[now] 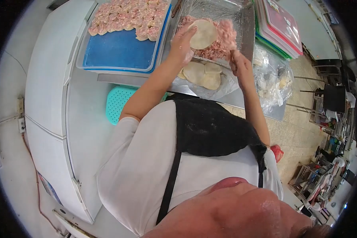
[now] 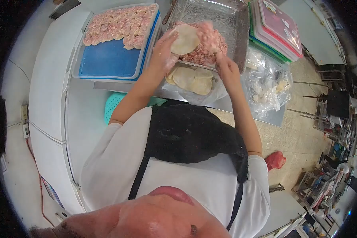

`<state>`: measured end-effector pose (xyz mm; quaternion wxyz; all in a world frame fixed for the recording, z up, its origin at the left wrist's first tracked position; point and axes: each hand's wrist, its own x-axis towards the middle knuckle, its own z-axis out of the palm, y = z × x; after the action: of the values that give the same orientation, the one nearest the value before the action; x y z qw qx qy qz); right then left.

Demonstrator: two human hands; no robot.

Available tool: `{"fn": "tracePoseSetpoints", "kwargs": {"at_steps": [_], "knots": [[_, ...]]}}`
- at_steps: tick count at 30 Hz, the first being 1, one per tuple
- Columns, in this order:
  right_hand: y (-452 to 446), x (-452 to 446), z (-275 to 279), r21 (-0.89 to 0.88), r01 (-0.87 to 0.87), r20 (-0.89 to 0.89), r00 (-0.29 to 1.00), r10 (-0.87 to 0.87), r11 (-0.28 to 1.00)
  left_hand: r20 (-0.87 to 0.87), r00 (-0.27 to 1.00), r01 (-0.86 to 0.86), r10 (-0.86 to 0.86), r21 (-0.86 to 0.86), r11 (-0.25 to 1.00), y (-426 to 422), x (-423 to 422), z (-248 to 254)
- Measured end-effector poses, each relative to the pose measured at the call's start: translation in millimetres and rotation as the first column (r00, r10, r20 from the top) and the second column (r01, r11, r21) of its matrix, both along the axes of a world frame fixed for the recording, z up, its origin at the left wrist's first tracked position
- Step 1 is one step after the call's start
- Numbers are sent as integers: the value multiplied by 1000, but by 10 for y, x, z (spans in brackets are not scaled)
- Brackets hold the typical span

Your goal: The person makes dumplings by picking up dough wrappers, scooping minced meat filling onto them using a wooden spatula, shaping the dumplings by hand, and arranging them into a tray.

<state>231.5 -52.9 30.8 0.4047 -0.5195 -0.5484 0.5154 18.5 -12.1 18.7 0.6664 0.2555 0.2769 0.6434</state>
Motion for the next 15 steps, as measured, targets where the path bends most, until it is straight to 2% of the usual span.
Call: {"fn": "tracePoseSetpoints", "kwargs": {"at_steps": [2,3,5,6,7,9,10,12,15], "knots": [[71,-78,180,-5,19,-111,994,-19,1000,178,982,67,-63,-17,998,-9,140,98],[150,-76,141,18,9,4,1000,-9,1000,265,960,101,-92,-22,995,-20,175,130],[244,-86,-132,245,-64,290,957,-10,967,524,782,237,-337,250,939,209,128,-102],[206,-112,-57,308,-121,394,919,-10,944,605,649,262,-461,392,882,243,105,-73],[166,-137,17,367,-178,490,871,-27,913,597,740,212,-309,228,950,231,103,-61],[175,11,155,312,-319,686,727,20,895,488,873,50,4,-97,994,210,93,13],[172,60,212,273,-382,768,639,39,883,447,892,-13,68,-126,992,235,71,-55],[70,63,369,319,-412,810,586,-20,854,358,913,-139,196,-178,974,279,39,-176],[160,53,284,377,-480,825,562,-52,792,296,953,-22,68,-155,988,247,127,-125]]}}
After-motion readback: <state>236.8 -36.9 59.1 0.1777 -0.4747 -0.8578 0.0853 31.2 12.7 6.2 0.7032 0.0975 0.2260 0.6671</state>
